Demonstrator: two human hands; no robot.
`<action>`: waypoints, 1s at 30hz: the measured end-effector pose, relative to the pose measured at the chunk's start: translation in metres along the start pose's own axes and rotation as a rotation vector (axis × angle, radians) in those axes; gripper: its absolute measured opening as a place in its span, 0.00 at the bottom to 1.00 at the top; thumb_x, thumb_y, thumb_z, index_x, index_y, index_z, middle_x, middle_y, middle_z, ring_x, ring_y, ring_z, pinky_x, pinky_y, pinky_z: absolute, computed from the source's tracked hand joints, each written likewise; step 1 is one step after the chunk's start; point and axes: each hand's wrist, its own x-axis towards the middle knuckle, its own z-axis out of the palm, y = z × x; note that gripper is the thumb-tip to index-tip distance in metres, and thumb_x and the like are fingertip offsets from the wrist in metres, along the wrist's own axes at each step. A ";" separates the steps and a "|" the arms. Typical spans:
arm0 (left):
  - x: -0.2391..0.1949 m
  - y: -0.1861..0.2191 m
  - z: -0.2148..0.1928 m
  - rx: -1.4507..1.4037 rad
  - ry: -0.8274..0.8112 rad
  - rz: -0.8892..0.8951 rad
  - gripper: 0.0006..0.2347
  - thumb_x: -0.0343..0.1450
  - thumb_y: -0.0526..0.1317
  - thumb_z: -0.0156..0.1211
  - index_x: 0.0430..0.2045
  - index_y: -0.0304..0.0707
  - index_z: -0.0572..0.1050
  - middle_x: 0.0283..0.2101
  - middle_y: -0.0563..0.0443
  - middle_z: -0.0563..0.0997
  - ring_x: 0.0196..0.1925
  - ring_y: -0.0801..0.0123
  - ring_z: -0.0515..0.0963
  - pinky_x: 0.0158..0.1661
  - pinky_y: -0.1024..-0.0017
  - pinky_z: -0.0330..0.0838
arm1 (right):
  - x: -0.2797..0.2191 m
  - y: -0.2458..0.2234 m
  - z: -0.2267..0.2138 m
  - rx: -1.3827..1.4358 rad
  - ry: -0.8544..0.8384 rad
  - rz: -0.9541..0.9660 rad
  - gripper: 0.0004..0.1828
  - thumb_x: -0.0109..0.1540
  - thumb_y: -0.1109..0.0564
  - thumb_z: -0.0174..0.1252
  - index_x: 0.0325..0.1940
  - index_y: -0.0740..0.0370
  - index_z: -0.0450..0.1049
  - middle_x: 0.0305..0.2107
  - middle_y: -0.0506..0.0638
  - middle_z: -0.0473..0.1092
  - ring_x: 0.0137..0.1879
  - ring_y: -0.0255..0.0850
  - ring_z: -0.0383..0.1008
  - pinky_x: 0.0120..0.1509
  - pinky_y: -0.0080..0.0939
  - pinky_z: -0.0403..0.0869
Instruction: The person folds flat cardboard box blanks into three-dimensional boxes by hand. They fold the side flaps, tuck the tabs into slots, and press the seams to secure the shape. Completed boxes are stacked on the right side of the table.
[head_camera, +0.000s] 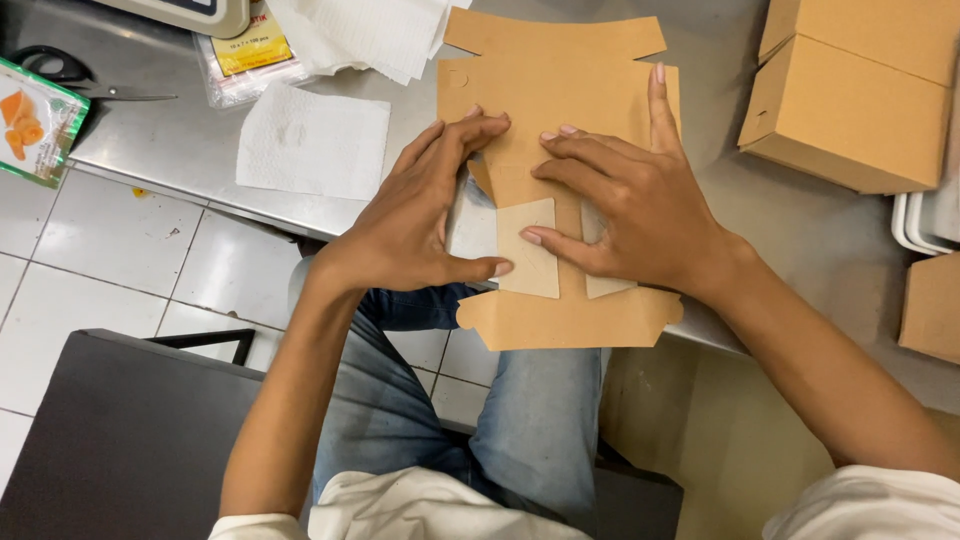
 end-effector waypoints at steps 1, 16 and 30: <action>0.000 -0.001 0.001 -0.001 0.001 -0.001 0.45 0.64 0.52 0.74 0.70 0.32 0.50 0.75 0.43 0.59 0.81 0.50 0.50 0.75 0.60 0.46 | 0.000 0.001 0.000 0.001 -0.001 -0.001 0.26 0.66 0.40 0.72 0.55 0.64 0.80 0.52 0.57 0.79 0.63 0.54 0.81 0.79 0.83 0.38; 0.003 0.007 0.003 0.100 0.158 0.038 0.25 0.72 0.41 0.60 0.64 0.36 0.62 0.64 0.42 0.72 0.64 0.50 0.71 0.65 0.53 0.60 | -0.015 0.004 -0.059 0.216 -0.223 0.065 0.34 0.47 0.74 0.43 0.48 0.51 0.83 0.64 0.56 0.70 0.72 0.55 0.67 0.81 0.81 0.37; 0.002 0.041 0.004 0.605 -0.321 0.231 0.26 0.61 0.26 0.64 0.53 0.53 0.78 0.68 0.48 0.70 0.77 0.52 0.60 0.75 0.44 0.42 | -0.071 -0.029 -0.081 -0.045 -0.362 0.338 0.27 0.59 0.69 0.55 0.59 0.49 0.80 0.58 0.55 0.75 0.68 0.51 0.72 0.79 0.67 0.54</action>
